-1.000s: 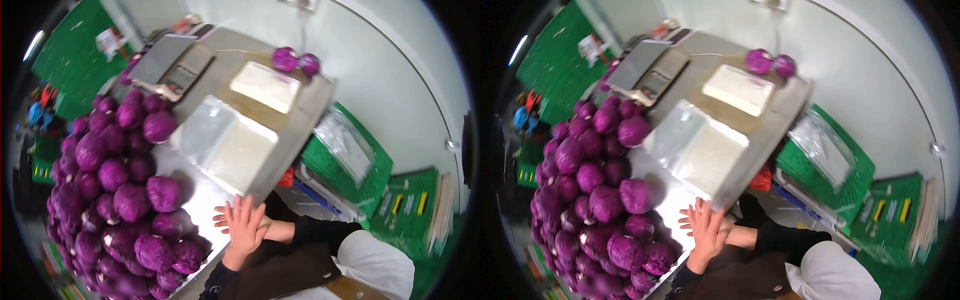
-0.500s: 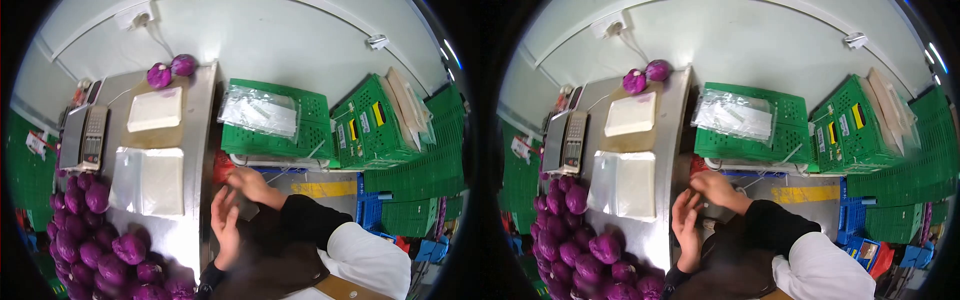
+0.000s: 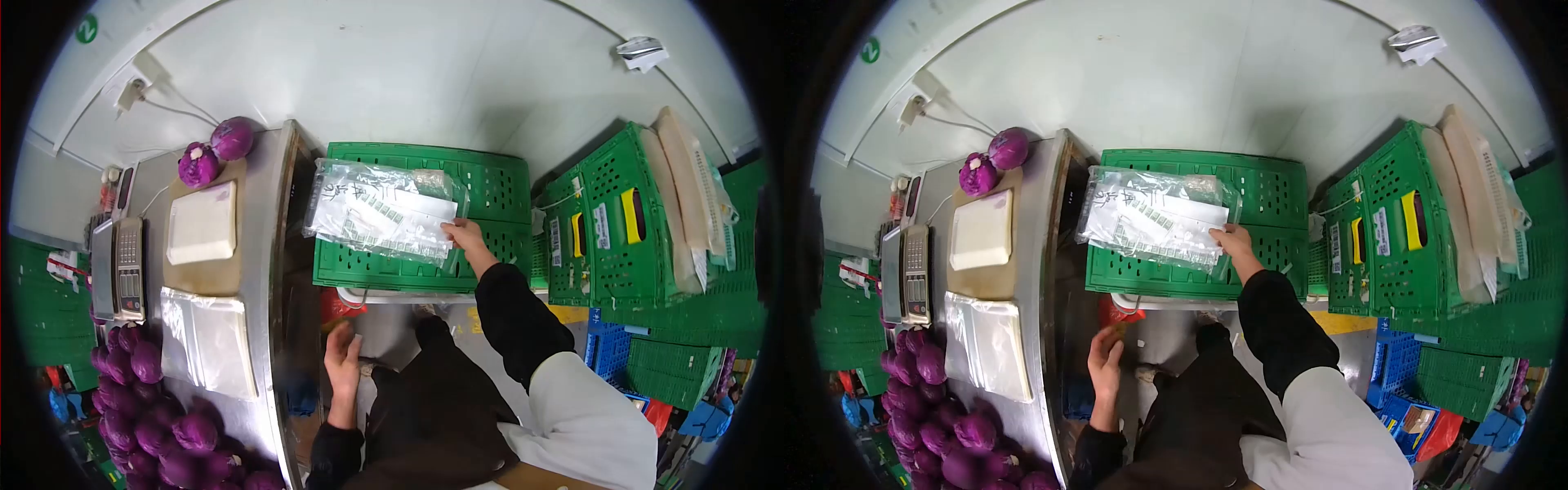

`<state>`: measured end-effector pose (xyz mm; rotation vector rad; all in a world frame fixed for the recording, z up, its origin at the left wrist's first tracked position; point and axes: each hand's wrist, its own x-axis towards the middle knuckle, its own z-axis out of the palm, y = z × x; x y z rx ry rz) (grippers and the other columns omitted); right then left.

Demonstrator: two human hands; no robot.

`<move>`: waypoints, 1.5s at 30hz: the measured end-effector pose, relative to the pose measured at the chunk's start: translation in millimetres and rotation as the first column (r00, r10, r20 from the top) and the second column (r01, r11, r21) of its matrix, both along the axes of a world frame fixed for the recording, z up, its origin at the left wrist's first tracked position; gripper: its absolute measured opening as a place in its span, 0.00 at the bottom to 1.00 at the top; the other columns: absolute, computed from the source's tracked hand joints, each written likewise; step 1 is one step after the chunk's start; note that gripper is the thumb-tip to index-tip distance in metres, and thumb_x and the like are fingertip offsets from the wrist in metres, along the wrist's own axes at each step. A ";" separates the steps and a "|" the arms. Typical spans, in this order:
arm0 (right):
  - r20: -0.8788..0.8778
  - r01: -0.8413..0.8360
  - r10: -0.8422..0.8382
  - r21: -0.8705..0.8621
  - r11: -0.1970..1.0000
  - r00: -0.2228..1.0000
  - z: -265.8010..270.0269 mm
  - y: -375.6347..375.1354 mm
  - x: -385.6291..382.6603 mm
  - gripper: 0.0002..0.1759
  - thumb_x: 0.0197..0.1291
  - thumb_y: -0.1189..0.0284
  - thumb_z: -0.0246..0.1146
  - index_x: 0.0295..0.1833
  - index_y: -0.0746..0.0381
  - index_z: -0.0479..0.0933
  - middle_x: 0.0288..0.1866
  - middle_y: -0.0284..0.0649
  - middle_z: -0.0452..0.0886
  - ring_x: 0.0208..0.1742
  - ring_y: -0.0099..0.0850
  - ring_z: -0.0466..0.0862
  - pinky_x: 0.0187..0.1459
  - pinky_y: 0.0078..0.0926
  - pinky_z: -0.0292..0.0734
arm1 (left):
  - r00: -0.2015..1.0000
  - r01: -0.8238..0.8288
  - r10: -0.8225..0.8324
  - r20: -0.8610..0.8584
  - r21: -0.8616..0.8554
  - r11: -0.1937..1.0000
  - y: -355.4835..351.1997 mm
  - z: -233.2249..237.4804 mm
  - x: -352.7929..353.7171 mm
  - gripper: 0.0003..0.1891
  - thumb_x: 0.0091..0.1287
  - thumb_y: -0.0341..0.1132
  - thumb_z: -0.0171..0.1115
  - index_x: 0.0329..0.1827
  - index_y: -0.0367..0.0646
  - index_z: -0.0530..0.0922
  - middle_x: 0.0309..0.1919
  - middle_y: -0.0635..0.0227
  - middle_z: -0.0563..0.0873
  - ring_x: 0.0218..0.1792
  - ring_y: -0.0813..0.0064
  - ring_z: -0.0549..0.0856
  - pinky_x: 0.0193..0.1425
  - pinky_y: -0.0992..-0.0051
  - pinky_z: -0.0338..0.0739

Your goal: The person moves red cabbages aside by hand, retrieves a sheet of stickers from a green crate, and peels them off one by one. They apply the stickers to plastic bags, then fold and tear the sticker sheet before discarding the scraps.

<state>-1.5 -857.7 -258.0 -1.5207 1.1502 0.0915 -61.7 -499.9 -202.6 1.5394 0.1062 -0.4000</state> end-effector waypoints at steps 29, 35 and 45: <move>0.235 -0.627 0.728 -0.383 0.678 0.644 -35.3 13.0 67.9 0.19 0.46 0.61 0.66 0.40 0.63 0.80 0.31 0.49 0.80 0.34 0.41 0.82 0.37 0.37 0.75 | 0.921 0.164 -0.326 0.215 0.545 0.822 -120.9 -87.4 122.1 0.39 0.55 0.38 0.67 0.66 0.32 0.57 0.65 0.45 0.61 0.65 0.52 0.64 0.68 0.64 0.59; 0.053 -0.345 0.345 -0.005 0.939 0.937 28.2 -73.1 -26.7 0.25 0.54 0.69 0.64 0.54 0.74 0.70 0.32 0.43 0.80 0.19 0.26 0.78 0.18 0.24 0.73 | 0.988 0.062 -0.095 0.119 0.251 0.966 -103.0 -67.2 126.5 0.32 0.59 0.36 0.64 0.64 0.32 0.62 0.60 0.51 0.71 0.61 0.62 0.71 0.64 0.65 0.64; 0.554 -0.296 0.172 0.142 0.945 0.815 158.6 100.3 -8.0 0.14 0.59 0.73 0.61 0.49 0.67 0.75 0.32 0.35 0.81 0.23 0.21 0.78 0.24 0.18 0.75 | 0.940 0.069 -0.224 -0.257 -0.501 0.863 -53.3 77.7 107.0 0.24 0.66 0.40 0.59 0.60 0.35 0.69 0.51 0.63 0.79 0.47 0.76 0.80 0.52 0.76 0.73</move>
